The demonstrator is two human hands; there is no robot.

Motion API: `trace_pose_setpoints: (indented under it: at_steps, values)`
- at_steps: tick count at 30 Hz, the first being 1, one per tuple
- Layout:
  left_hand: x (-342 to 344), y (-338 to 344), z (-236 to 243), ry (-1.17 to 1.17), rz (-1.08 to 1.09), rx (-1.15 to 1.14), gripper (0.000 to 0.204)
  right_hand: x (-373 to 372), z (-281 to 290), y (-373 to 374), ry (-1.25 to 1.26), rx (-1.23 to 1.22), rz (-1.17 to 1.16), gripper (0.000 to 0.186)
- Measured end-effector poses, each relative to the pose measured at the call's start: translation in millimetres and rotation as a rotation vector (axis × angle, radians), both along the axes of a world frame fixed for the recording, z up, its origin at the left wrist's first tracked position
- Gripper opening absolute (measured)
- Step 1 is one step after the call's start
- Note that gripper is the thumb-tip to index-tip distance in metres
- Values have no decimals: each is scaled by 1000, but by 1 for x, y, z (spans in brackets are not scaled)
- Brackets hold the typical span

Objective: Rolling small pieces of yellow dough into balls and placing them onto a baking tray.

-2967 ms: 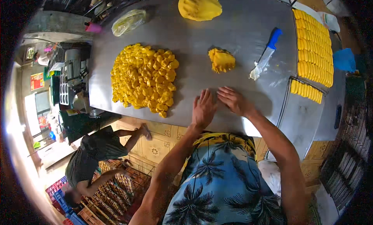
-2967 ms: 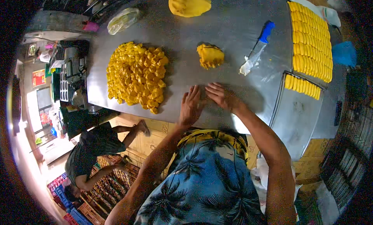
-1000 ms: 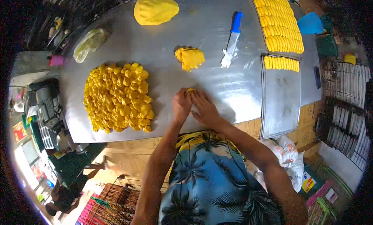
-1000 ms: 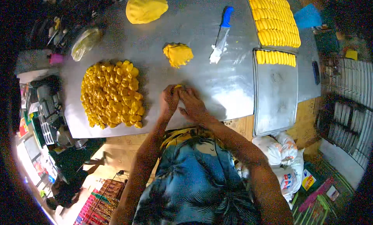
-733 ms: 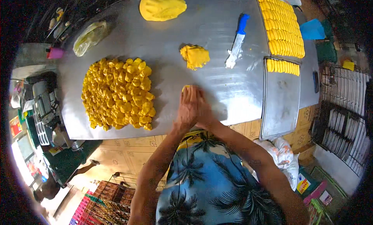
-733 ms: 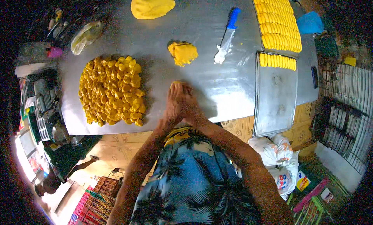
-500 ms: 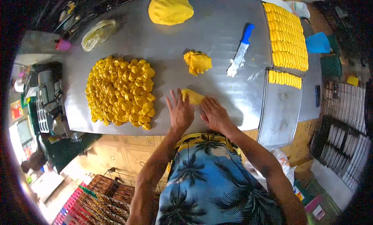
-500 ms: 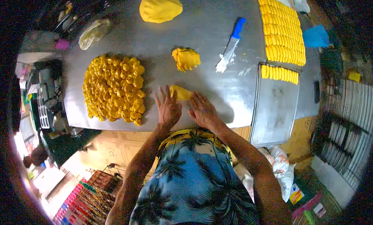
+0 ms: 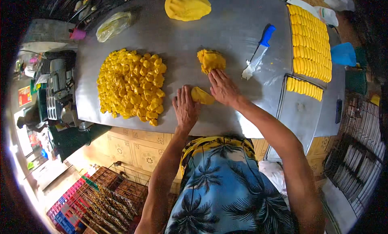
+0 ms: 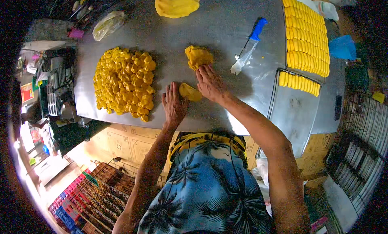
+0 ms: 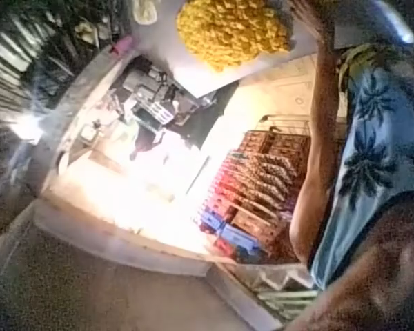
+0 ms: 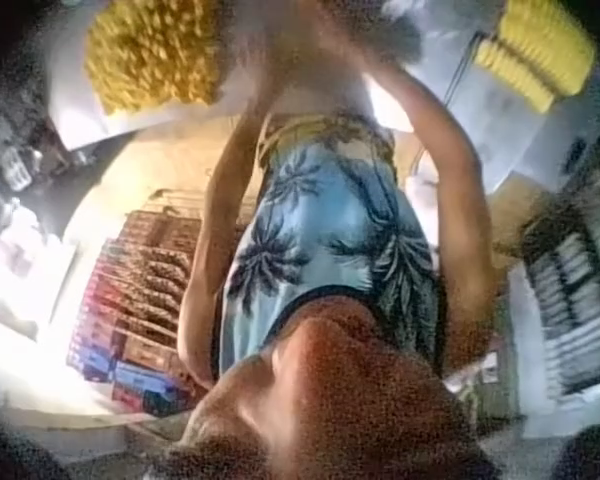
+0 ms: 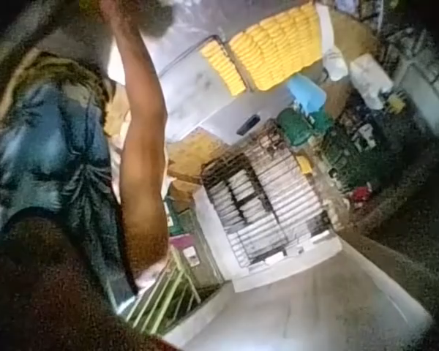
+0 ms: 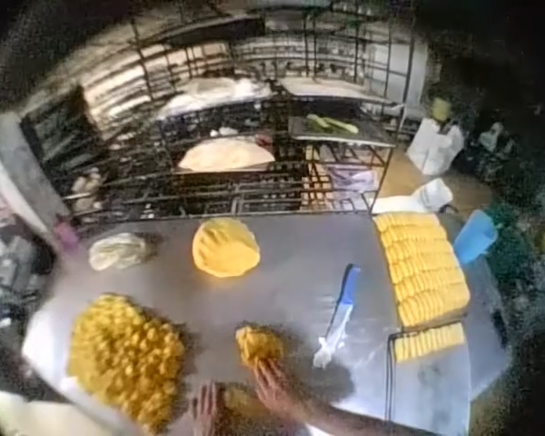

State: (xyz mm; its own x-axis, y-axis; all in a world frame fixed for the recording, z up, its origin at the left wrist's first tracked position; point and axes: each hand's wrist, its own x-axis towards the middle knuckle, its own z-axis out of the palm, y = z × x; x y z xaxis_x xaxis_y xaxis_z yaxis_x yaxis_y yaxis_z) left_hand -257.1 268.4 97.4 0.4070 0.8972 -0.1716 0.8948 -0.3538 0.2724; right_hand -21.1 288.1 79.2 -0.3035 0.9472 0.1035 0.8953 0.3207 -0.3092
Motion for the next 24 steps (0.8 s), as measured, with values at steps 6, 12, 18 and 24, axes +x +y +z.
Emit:
trace_pose_setpoints:
  at_steps: [6,12,18,24]
  values:
    - [-9,16,-16,102,-66,27,70,-36,15,-27,133,-527,113,53]
    - [-14,10,-15,-97,-280,57,67,-50,5,-84,15,51,177,45]
    - [13,8,-9,-247,-209,11,66,-42,13,-120,158,-13,44,43]
    - [48,0,-28,-37,-235,122,72,-21,22,-133,330,-114,-44,39]
